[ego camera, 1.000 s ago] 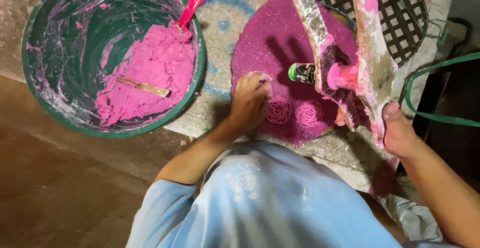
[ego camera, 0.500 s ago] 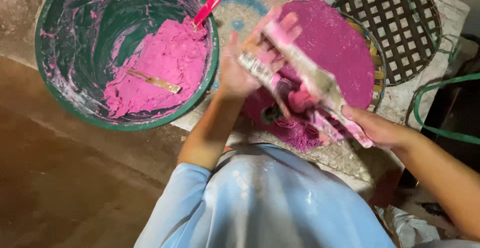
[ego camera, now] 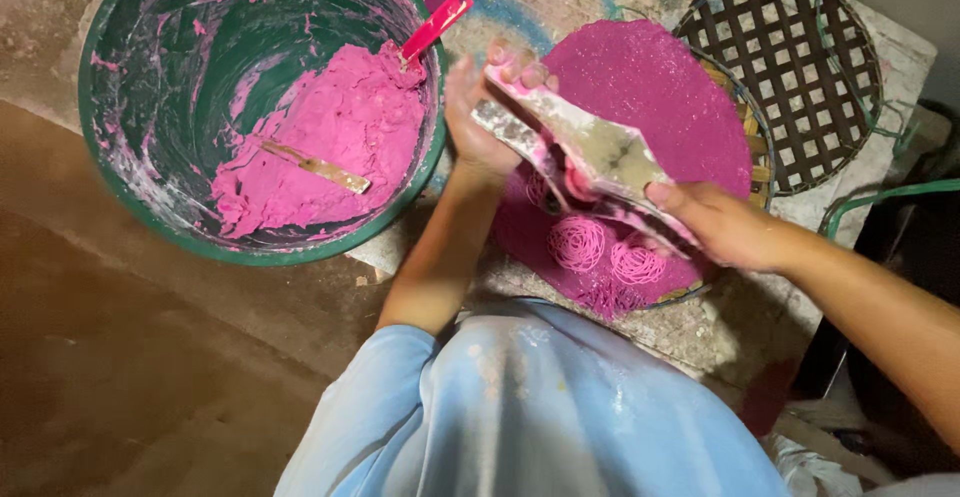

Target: The person scoops pink dough from a green bucket and presses it through a handheld extruder to form spiral strands onto a pink mat. The person repeatedly fills the extruder and extrudes the dough in circular patterns.

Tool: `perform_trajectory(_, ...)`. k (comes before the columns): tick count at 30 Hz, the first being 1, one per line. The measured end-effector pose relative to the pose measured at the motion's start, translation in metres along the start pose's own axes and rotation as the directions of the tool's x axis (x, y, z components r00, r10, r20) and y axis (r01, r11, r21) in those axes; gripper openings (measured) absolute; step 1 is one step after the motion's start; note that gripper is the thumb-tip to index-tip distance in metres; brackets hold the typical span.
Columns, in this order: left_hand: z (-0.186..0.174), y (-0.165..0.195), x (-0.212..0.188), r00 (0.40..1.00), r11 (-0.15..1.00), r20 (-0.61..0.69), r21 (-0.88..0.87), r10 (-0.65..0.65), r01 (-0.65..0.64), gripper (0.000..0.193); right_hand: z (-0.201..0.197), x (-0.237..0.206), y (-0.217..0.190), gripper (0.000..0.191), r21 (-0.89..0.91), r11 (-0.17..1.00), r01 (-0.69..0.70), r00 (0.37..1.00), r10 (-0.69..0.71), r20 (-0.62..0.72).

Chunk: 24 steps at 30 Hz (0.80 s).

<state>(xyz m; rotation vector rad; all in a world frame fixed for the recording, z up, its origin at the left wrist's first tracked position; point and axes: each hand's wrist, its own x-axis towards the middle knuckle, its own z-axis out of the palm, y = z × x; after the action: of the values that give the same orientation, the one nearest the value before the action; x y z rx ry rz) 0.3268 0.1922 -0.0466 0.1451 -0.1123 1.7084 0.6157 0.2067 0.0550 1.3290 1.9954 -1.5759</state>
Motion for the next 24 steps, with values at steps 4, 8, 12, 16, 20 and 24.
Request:
perform_trajectory(4, 0.001, -0.006, 0.014, 0.998, 0.998, 0.054, 0.047, 0.032, -0.035, 0.030, -0.014, -0.003, -0.013, 0.071, -0.307, 0.947, -0.090, 0.980, 0.029, -0.197)
perform_trajectory(8, 0.005, 0.012, 0.024, 0.965, 1.000, 0.263, -0.003, 0.002, -0.002, 0.032, 0.001, 0.005, -0.019, 0.071, -0.170, 0.980, 0.100, 0.975, -0.131, -0.179)
perform_trajectory(12, 0.008, 0.006, 0.012, 0.974, 0.993, 0.216, 0.076, 0.073, -0.092, 0.026, 0.003, -0.001, -0.015, 0.074, 0.015, 0.998, 0.058, 0.997, -0.057, -0.056)
perform_trajectory(16, 0.016, -0.013, 0.019, 0.978, 0.997, 0.198, -0.054, 0.060, -0.050, 0.023, -0.017, -0.003, -0.006, 0.070, -0.182, 0.981, -0.075, 0.984, 0.042, -0.175)
perform_trajectory(20, 0.015, -0.001, 0.033, 0.991, 0.999, 0.130, 0.032, -0.036, 0.033, 0.029, -0.018, 0.011, 0.005, 0.061, -0.171, 0.977, 0.130, 0.948, -0.173, -0.268)
perform_trajectory(24, -0.016, 0.001, 0.021, 0.813, 0.812, -0.561, 0.395, -0.157, 0.429, 0.064, -0.019, 0.016, 0.017, 0.062, -0.060, 0.973, 0.224, 0.954, -0.232, -0.188)
